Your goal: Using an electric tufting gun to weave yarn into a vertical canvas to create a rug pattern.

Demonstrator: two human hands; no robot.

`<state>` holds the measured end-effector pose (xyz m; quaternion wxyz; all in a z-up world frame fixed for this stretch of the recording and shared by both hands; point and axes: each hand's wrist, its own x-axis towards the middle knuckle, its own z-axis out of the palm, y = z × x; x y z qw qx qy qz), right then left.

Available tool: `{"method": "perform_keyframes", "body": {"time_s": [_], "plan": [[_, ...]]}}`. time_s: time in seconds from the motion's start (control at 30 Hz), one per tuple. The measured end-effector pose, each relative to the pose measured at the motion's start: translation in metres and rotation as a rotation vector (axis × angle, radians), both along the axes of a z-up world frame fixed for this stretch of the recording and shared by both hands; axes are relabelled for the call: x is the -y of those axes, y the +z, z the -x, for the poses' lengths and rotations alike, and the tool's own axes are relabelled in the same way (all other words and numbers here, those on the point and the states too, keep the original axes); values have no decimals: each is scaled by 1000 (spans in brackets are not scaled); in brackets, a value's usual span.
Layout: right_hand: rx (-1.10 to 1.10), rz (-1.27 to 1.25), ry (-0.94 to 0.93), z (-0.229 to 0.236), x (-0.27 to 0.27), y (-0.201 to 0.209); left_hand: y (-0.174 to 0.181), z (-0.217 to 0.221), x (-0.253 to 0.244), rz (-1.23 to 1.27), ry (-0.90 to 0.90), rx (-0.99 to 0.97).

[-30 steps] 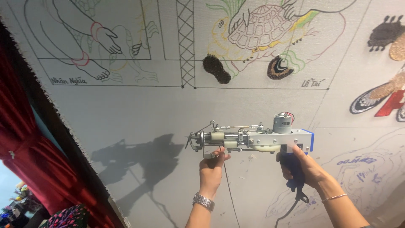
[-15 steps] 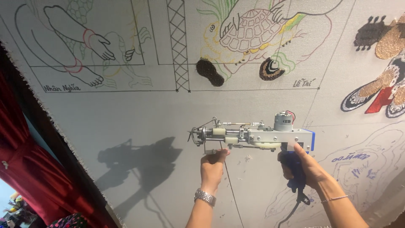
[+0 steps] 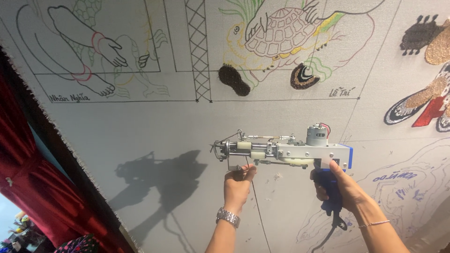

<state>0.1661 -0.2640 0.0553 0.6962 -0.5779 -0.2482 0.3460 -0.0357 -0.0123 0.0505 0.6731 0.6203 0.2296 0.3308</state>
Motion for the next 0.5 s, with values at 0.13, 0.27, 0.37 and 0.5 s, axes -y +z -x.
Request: {"method": "perform_keyframes", "body": {"time_s": [0.13,0.27,0.37,0.5], "plan": [[-65,-7,23,-6,8,1,26,-1,8,24,-20,-55],[-166,42,-31,13,16,31,30,-29,6,-18,-29,-21],[-223,62,-93,1,28,31,34,-58,8,-103,-70,41],[-156,-116,-114,-29,51,19,36,-106,14,-96,-148,187]]}}
